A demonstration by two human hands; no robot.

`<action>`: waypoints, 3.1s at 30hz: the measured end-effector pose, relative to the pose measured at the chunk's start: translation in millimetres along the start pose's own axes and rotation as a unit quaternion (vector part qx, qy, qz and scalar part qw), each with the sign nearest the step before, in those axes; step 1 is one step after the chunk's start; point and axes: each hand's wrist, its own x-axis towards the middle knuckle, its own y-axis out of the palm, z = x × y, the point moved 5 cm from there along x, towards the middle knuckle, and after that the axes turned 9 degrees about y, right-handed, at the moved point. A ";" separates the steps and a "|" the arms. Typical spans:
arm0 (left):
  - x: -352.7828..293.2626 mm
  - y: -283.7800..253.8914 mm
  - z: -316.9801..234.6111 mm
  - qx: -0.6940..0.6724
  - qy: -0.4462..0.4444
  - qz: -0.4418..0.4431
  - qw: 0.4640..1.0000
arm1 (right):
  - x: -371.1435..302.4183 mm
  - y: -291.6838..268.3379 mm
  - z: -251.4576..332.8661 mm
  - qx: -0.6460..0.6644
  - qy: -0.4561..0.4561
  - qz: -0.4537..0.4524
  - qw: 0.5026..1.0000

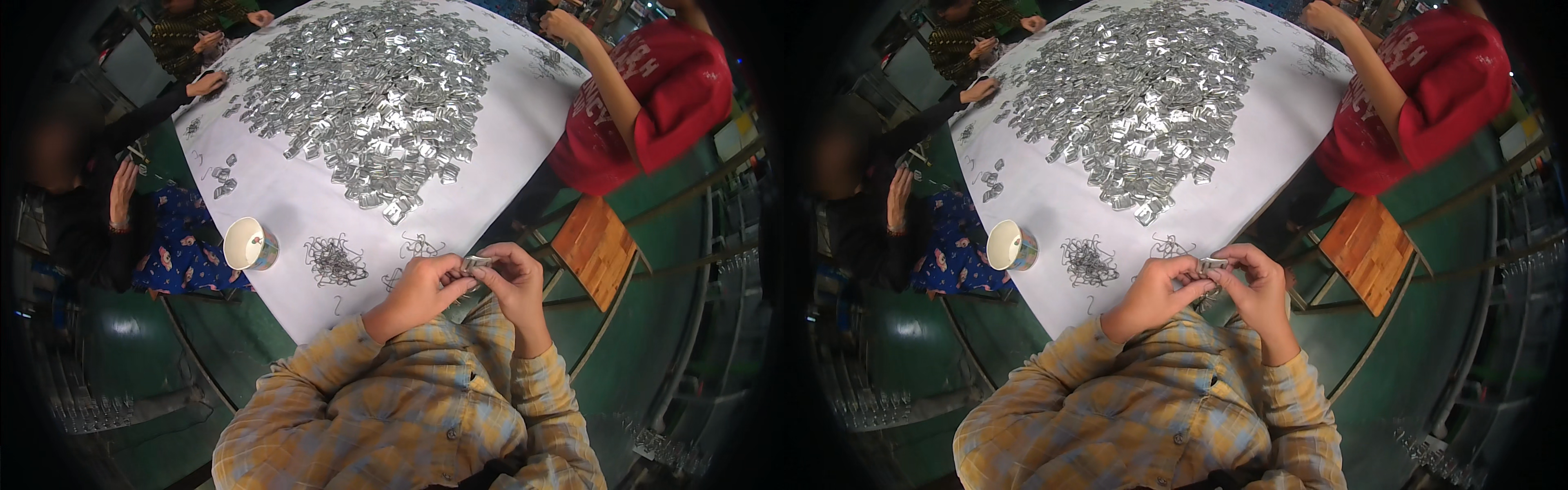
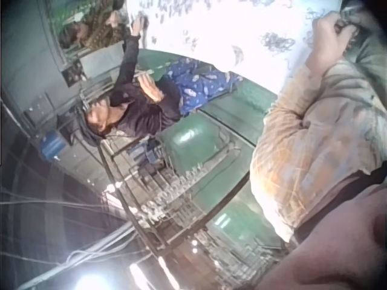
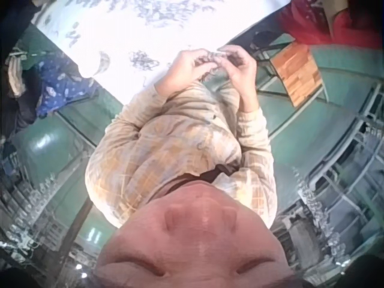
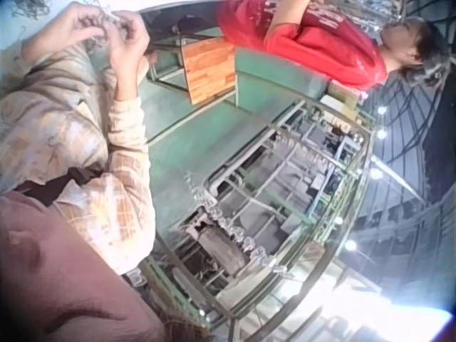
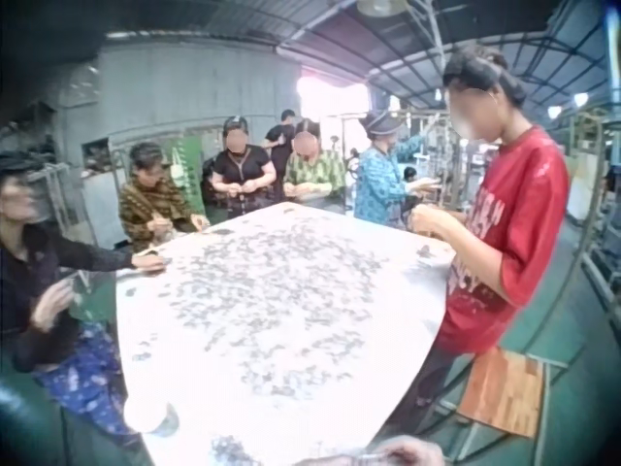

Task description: The person picks up small metal clips and wire loops from a table, hooks the wire through the clip by hand, and hangs the completed assembly onto a vertical metal rack.

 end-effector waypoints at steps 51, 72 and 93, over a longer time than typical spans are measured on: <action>-33.9 -96.9 31.2 0.419 0.081 0.076 0.901 | -19.0 -29.3 11.6 -0.081 -0.038 -0.081 0.993; -67.5 -96.2 42.5 0.550 0.040 0.126 0.824 | -17.7 -25.1 9.4 -0.070 -0.034 -0.071 0.994; -43.9 -141.0 34.6 0.353 -0.016 -0.100 0.930 | -15.7 -15.0 3.5 -0.044 -0.014 -0.057 0.997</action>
